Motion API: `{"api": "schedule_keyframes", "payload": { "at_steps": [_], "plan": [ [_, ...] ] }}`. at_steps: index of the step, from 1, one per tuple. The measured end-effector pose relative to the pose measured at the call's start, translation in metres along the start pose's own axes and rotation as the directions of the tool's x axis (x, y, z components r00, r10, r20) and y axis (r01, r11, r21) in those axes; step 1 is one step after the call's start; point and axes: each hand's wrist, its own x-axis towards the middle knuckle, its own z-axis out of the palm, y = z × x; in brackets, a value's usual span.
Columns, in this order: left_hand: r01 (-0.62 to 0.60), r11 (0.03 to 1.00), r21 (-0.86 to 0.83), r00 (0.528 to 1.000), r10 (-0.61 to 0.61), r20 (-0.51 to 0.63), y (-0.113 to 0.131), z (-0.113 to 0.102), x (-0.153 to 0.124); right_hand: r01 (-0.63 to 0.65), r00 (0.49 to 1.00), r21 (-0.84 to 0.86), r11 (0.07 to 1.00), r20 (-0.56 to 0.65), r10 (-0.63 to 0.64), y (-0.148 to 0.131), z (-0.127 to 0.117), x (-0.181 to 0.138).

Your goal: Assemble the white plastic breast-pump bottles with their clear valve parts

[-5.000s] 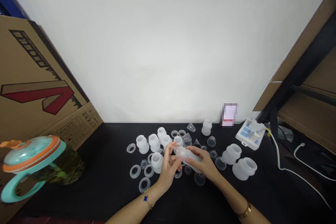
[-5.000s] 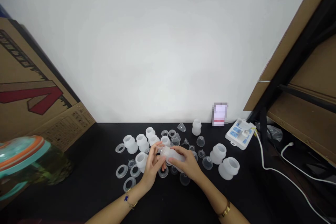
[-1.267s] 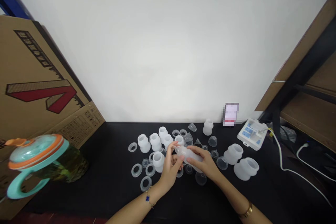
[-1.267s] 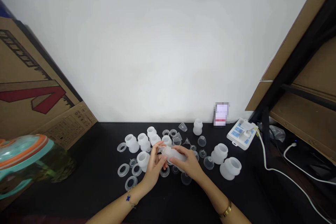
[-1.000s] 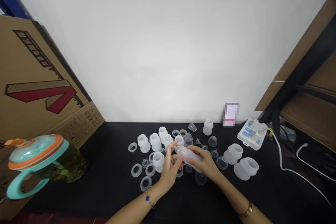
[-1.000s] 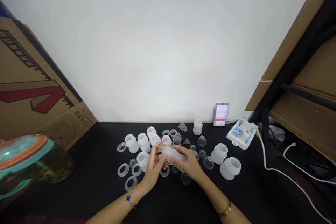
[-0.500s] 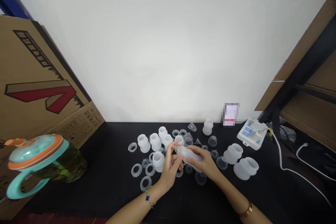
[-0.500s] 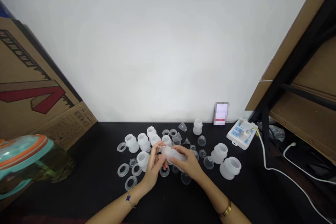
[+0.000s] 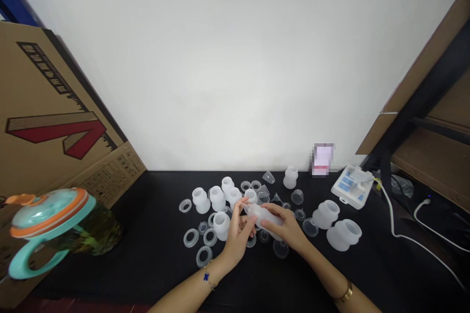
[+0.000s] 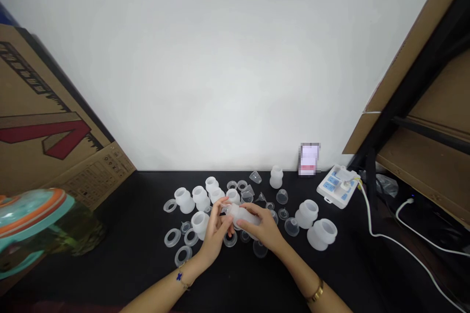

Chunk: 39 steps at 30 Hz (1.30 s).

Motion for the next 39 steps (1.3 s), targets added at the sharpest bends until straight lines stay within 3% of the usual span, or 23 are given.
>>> {"api": "schedule_keyframes", "payload": {
  "at_steps": [14,31,39],
  "plan": [
    [-0.016,0.999,-0.032,0.999,0.017,0.043,0.008,0.001,-0.003,0.003,1.000,0.012,1.000,0.006,-0.003,-0.002,0.000,-0.001],
    [-0.003,1.000,0.009,1.000,0.003,0.007,-0.003,-0.001,0.002,-0.007,1.000,-0.001,1.000,-0.002,0.007,0.000,0.000,0.000],
    [0.011,1.000,-0.008,1.000,-0.010,0.022,0.007,0.001,-0.001,-0.004,1.000,-0.003,1.000,0.000,0.004,-0.002,0.000,0.000]
  ]
}}
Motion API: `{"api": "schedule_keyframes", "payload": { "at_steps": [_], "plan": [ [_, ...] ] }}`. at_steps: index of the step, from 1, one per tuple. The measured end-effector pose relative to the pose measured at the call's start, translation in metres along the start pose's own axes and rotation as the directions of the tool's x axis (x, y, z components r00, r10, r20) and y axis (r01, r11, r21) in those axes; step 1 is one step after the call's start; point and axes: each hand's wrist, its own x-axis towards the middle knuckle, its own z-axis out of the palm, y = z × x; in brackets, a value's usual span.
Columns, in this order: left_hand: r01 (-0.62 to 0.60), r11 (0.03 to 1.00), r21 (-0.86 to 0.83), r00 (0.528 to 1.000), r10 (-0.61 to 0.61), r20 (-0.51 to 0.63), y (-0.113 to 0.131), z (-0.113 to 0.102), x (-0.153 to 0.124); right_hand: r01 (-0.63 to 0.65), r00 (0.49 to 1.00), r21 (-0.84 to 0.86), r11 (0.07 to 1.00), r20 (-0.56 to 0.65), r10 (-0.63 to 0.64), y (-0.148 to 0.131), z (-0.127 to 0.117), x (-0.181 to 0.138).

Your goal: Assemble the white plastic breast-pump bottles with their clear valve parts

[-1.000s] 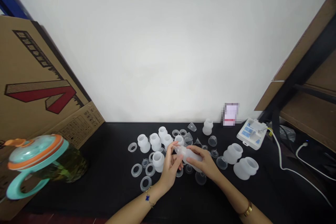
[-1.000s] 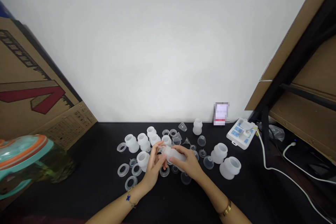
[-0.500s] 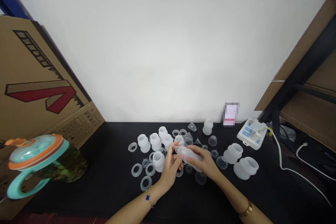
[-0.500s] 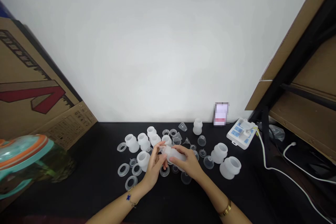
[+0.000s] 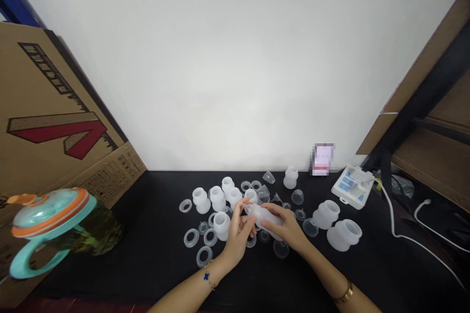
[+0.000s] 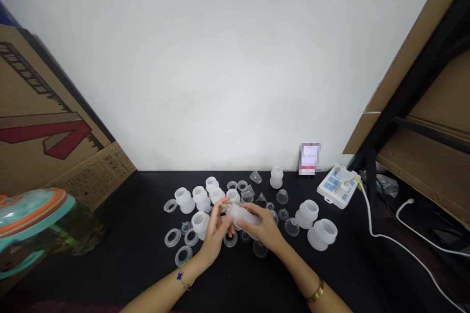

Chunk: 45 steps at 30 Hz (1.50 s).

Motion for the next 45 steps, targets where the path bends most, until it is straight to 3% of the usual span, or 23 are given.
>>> {"api": "schedule_keyframes", "payload": {
  "at_steps": [45],
  "plan": [
    [0.031,0.999,0.023,0.999,-0.032,0.027,0.000,0.000,0.001,0.002,1.000,0.004,1.000,-0.012,-0.002,0.001,0.000,0.000]
  ]
}}
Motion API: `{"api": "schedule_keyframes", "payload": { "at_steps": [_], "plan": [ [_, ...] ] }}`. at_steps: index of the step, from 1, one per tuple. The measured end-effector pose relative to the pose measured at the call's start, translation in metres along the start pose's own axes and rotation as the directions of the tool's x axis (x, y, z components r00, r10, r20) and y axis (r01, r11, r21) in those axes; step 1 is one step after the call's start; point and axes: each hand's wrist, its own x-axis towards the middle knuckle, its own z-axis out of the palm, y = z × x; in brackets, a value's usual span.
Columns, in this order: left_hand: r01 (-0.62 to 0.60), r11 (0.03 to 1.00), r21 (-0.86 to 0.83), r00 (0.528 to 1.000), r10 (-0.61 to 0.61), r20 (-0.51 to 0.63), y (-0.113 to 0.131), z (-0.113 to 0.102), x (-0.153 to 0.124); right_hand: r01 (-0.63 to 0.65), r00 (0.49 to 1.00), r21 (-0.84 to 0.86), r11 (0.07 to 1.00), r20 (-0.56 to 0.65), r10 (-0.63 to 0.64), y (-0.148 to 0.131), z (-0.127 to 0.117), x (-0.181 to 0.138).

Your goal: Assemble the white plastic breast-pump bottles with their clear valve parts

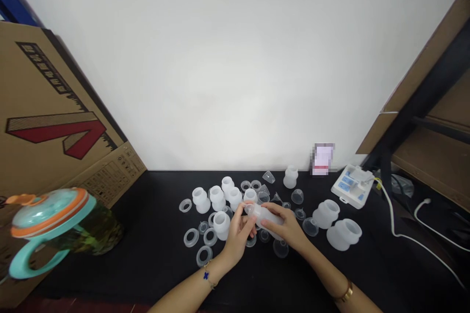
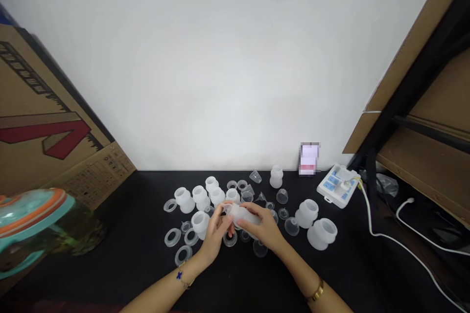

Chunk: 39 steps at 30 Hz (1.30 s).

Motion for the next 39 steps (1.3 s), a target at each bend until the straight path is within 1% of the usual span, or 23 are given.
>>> {"api": "schedule_keyframes", "payload": {
  "at_steps": [9,28,33,39],
  "plan": [
    [0.016,1.000,0.003,1.000,-0.016,-0.001,-0.0085,-0.0015,0.0028,0.005,1.000,-0.007,1.000,0.004,-0.005,-0.0012,0.0000,0.0000],
    [-0.004,1.000,-0.001,0.999,0.004,0.033,-0.0072,-0.0029,0.0013,0.008,1.000,0.017,1.000,0.019,-0.008,-0.0024,-0.0003,-0.0006],
    [-0.012,1.000,0.005,1.000,0.012,0.010,-0.0101,-0.0024,0.0027,-0.001,1.000,0.009,1.000,0.012,0.001,-0.0012,-0.0002,-0.0003],
    [-0.006,1.000,0.000,1.000,0.006,0.000,-0.0068,-0.0007,0.0028,0.003,1.000,0.017,1.000,0.016,-0.004,-0.0004,0.0001,-0.0004]
  ]
}}
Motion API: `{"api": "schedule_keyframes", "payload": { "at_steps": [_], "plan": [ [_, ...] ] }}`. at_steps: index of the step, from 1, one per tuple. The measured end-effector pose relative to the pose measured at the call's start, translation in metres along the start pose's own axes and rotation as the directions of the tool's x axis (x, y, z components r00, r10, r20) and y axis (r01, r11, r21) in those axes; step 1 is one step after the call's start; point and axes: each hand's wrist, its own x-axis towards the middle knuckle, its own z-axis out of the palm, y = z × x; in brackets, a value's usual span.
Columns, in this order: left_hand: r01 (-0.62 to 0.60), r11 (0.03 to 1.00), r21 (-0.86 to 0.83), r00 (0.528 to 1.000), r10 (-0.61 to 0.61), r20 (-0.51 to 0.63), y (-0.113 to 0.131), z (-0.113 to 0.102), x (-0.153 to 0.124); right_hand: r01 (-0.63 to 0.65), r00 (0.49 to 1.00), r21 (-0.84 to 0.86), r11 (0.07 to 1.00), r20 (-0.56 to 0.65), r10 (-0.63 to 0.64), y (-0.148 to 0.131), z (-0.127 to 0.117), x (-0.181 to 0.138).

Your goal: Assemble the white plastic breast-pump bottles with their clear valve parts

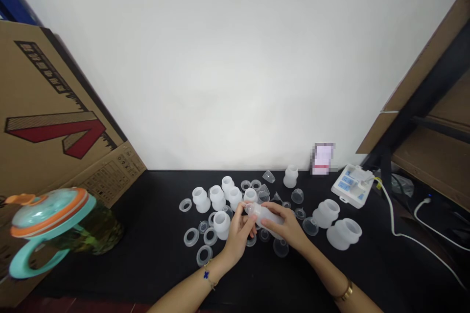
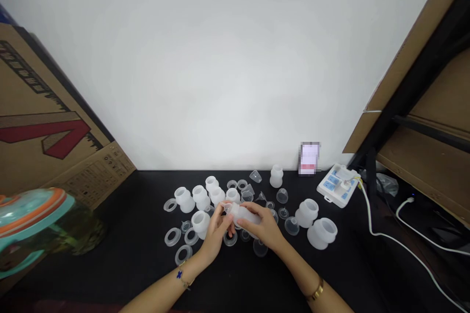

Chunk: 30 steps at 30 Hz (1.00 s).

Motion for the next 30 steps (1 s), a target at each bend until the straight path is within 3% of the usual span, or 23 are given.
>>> {"api": "schedule_keyframes", "payload": {
  "at_steps": [30],
  "plan": [
    [0.016,1.000,0.013,1.000,-0.016,0.006,-0.006,-0.003,0.000,0.002,1.000,-0.015,1.000,-0.013,-0.002,0.000,-0.001,0.000]
  ]
}}
